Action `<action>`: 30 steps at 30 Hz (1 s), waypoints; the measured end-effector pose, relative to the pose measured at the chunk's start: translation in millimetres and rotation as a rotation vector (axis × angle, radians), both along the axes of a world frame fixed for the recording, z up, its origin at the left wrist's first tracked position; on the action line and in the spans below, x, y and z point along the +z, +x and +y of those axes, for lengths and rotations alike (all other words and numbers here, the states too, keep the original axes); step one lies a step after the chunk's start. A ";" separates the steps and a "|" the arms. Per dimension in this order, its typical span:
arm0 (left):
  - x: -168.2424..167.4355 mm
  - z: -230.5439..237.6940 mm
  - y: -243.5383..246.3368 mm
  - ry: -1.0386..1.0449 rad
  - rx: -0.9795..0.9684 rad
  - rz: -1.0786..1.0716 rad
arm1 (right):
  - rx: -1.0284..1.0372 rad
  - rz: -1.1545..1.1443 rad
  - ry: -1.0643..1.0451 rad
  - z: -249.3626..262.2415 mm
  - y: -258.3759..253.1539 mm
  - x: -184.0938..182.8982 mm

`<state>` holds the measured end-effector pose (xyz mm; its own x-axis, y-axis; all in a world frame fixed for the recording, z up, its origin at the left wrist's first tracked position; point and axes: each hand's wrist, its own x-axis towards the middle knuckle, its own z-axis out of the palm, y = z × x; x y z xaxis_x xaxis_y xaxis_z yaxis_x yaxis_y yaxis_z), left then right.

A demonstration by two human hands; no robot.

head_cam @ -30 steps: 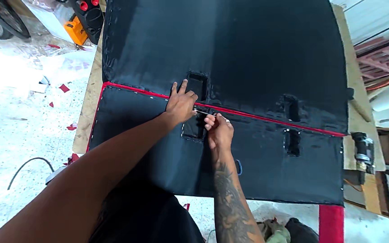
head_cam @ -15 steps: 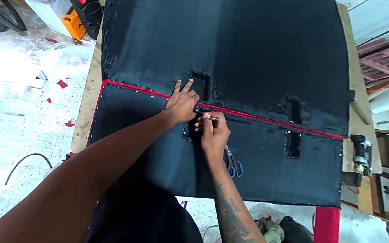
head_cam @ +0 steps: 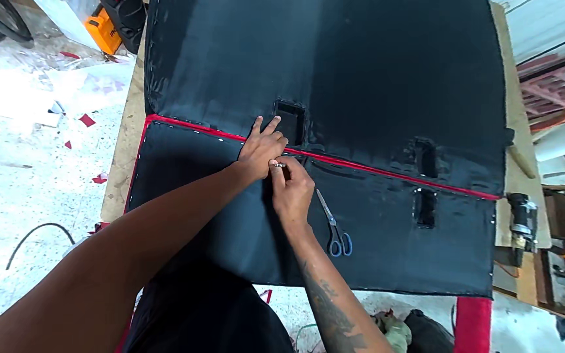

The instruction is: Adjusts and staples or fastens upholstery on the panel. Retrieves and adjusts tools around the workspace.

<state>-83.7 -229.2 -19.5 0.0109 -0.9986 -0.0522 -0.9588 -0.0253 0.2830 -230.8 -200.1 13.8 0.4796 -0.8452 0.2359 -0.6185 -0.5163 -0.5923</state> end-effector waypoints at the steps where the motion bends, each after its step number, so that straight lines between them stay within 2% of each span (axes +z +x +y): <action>1: -0.9 0.1 0.2 -0.006 0.002 0.003 | 0.011 0.010 0.002 -2.8 -0.9 1.8; 4: -1.9 -2.2 -3.9 -0.022 0.036 0.041 | -0.004 -0.094 0.179 -22.3 -22.2 9.6; 8: 0.6 -3.1 -6.6 -0.003 0.053 0.028 | -0.334 -0.639 0.752 -44.7 -54.9 -8.6; 10: 1.0 -5.4 -5.7 -0.003 0.048 0.025 | -0.474 -0.817 0.846 -47.9 -49.6 -14.1; 12: -0.8 -2.7 -6.7 0.007 0.044 0.030 | -0.508 -0.820 0.809 -40.6 -44.9 -13.4; 18: -2.8 -1.5 -6.3 -0.006 0.054 0.053 | -0.329 -0.647 0.642 -32.9 -42.9 -0.2; 20: -2.8 -3.0 -5.9 -0.015 0.057 0.057 | -0.227 -0.517 0.515 -27.6 -34.8 3.1; 24: -0.9 -0.3 -3.7 0.010 0.036 0.041 | -0.001 -0.128 0.125 -0.2 -16.3 11.3; 26: -5.1 -1.5 -2.7 -0.018 0.028 0.028 | 0.049 -0.051 0.024 8.1 -4.9 8.3; 30: -10.9 -2.2 -1.2 -0.074 0.018 0.023 | -0.009 -0.148 0.100 -15.4 2.7 2.7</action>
